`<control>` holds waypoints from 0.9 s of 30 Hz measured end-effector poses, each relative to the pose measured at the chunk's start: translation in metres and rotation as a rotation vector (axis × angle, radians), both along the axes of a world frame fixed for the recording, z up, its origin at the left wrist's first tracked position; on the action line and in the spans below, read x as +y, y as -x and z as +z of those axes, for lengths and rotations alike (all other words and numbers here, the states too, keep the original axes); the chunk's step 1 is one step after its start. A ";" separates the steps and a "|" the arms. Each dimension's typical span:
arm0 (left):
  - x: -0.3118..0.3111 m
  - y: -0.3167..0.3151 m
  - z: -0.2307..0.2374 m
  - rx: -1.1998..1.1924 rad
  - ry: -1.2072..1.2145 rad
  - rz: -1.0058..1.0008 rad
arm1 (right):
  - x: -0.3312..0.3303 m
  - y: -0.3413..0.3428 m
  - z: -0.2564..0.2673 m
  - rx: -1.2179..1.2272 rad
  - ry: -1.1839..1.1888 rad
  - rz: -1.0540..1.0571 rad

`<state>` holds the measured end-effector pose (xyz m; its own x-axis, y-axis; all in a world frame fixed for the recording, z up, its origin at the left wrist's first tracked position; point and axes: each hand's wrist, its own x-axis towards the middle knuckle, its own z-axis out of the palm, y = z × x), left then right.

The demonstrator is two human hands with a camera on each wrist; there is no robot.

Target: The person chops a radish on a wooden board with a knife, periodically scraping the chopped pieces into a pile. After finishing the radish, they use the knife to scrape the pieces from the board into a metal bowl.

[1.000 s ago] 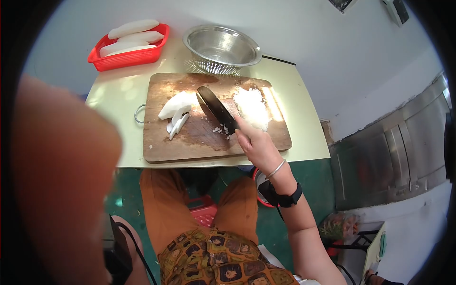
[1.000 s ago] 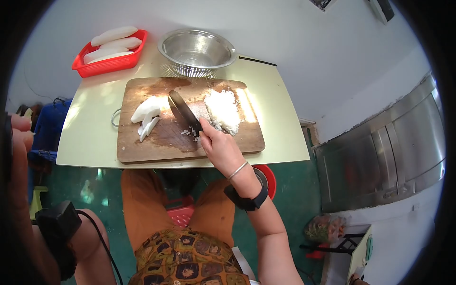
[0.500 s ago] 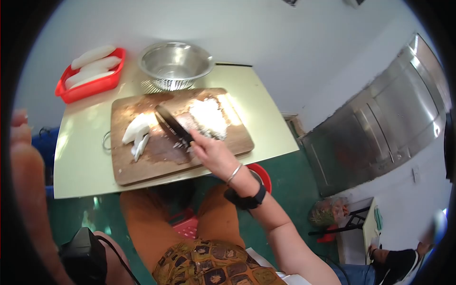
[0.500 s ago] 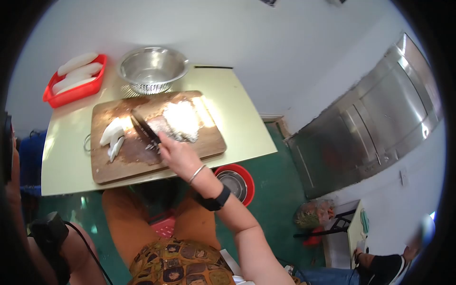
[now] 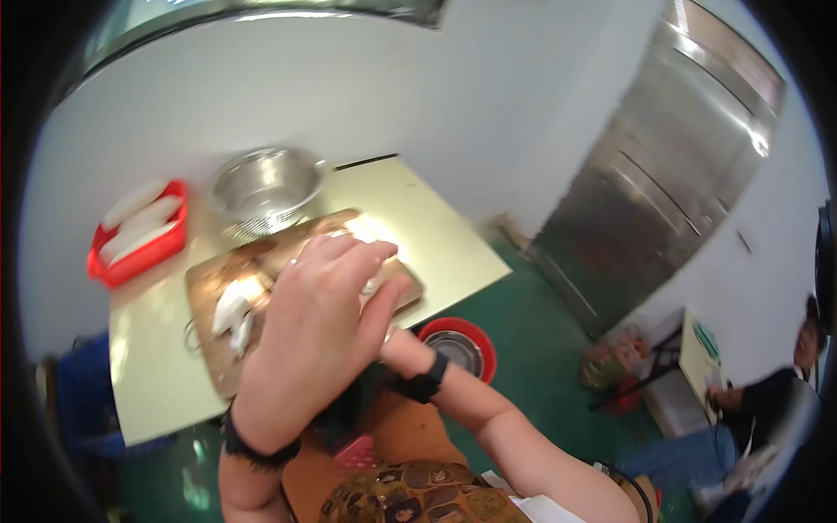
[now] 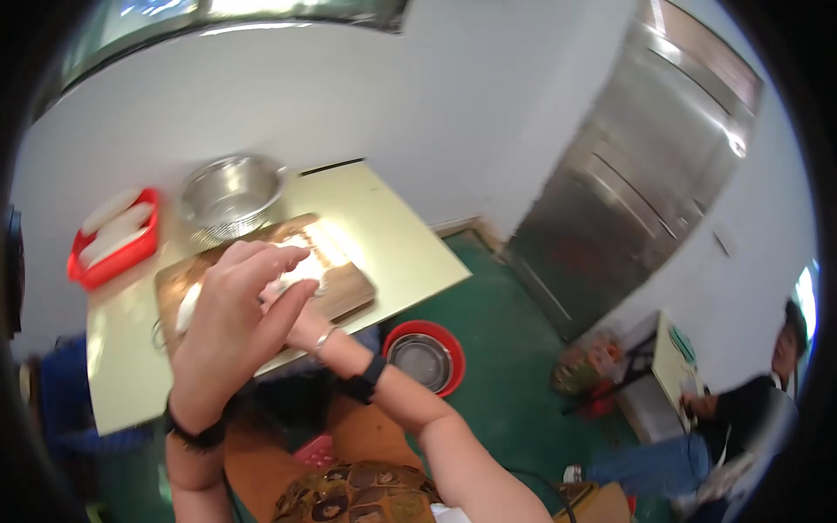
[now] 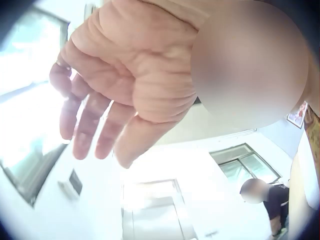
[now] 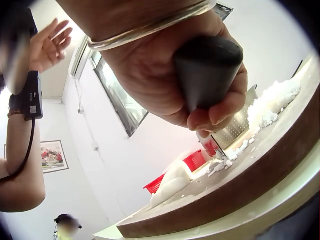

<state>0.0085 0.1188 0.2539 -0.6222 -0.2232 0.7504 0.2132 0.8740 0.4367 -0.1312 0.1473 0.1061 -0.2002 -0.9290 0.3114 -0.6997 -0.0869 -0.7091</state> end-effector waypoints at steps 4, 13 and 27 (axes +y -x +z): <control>-0.063 -0.008 -0.100 -0.018 -0.162 0.393 | 0.005 0.006 -0.009 -0.109 -0.181 -0.233; -0.085 -0.015 -0.223 -0.197 -0.282 0.553 | 0.028 0.000 -0.002 -0.371 -0.229 -0.110; -0.084 0.019 -0.227 -0.292 -0.249 0.676 | 0.019 0.001 -0.017 0.022 -0.084 -0.169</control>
<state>-0.0107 0.0344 0.0271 -0.4559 -0.7651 0.4548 -0.4855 0.6420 0.5934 -0.1326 0.1659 0.0890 -0.3492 -0.9057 0.2402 -0.7146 0.0916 -0.6935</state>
